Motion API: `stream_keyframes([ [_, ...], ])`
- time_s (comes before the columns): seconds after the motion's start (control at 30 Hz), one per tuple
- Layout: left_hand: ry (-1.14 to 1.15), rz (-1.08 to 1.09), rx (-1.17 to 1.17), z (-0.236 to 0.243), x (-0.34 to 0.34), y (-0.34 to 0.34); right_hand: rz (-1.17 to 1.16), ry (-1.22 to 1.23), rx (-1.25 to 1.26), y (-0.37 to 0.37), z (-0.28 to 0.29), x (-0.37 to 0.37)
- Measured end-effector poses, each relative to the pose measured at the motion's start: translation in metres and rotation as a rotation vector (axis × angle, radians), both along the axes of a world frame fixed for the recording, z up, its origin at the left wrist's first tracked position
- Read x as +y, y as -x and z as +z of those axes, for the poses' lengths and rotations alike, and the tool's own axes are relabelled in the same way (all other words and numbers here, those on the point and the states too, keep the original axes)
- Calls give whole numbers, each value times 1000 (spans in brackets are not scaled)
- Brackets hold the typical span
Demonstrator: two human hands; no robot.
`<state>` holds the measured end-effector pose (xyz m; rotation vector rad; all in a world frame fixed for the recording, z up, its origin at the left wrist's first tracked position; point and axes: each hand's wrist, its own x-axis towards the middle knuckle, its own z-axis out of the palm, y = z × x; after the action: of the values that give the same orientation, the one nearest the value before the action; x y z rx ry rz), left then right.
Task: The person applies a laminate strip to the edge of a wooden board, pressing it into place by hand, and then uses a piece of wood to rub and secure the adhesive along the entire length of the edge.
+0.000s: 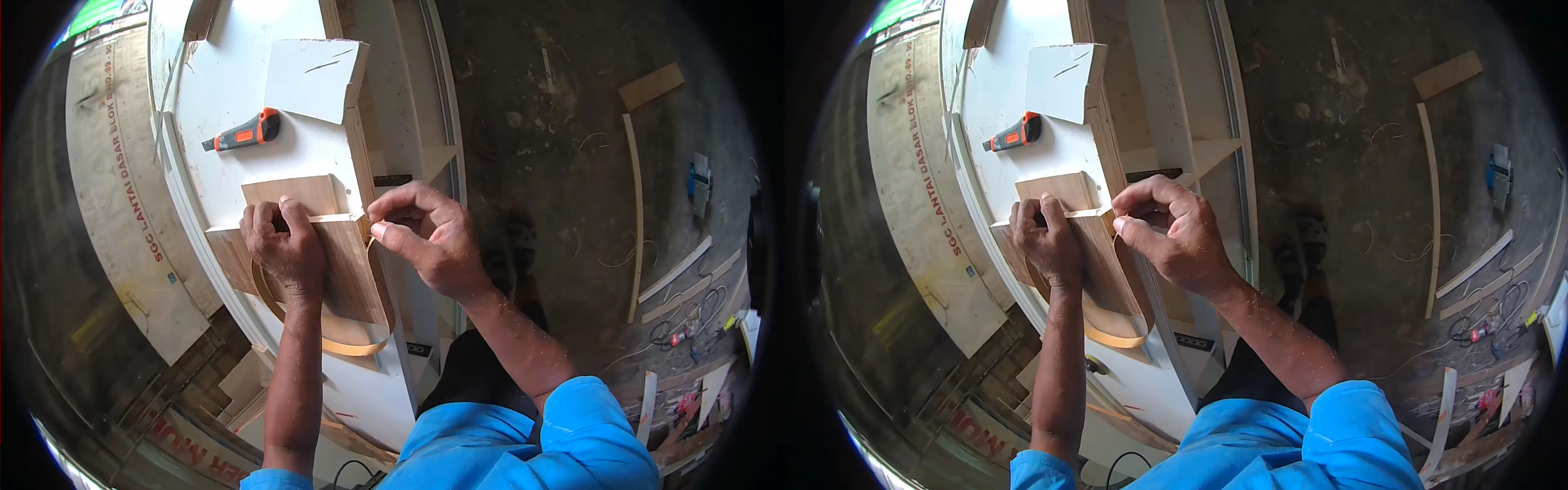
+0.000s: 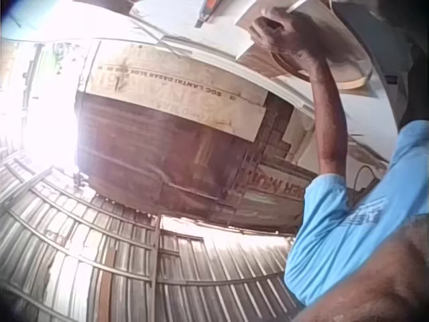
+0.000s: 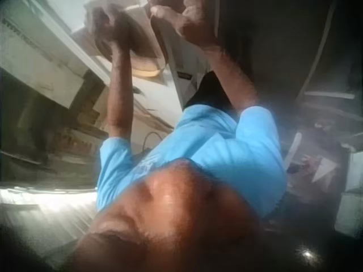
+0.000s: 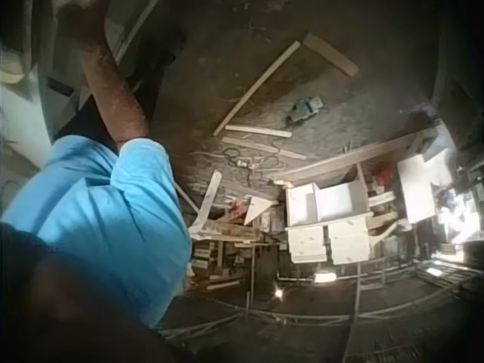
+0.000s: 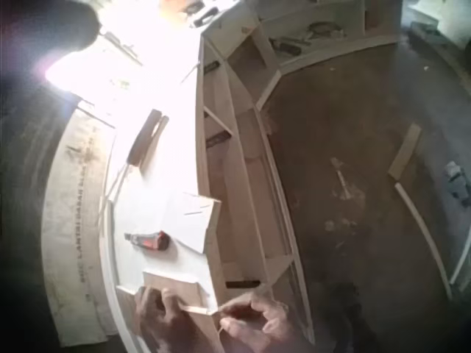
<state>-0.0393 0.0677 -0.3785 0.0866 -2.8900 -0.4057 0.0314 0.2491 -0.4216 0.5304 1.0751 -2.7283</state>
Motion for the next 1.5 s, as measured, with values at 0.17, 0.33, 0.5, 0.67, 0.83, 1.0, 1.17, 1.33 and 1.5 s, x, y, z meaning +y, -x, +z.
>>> stream_keyframes([
  [0.17,7,3,-5,2,2,0,-19,-358,151,0,-3,-3],
  [0.33,7,-6,14,-2,-1,1,141,-375,-65,13,10,5],
  [0.5,12,-15,9,0,-2,0,387,-644,19,42,19,23],
  [0.67,40,-21,-9,0,-4,0,698,-709,-22,68,26,34],
  [0.83,61,-31,18,-1,-4,2,711,-666,-74,68,26,34],
  [1.0,68,-17,5,1,-2,1,652,-594,-129,64,28,33],
  [1.17,86,-26,3,1,-2,1,680,-629,-122,68,31,34],
  [1.33,84,-24,18,-1,-2,1,639,-787,-46,63,38,30],
  [1.5,105,-26,-3,0,-6,0,534,-942,-64,54,43,17],
])
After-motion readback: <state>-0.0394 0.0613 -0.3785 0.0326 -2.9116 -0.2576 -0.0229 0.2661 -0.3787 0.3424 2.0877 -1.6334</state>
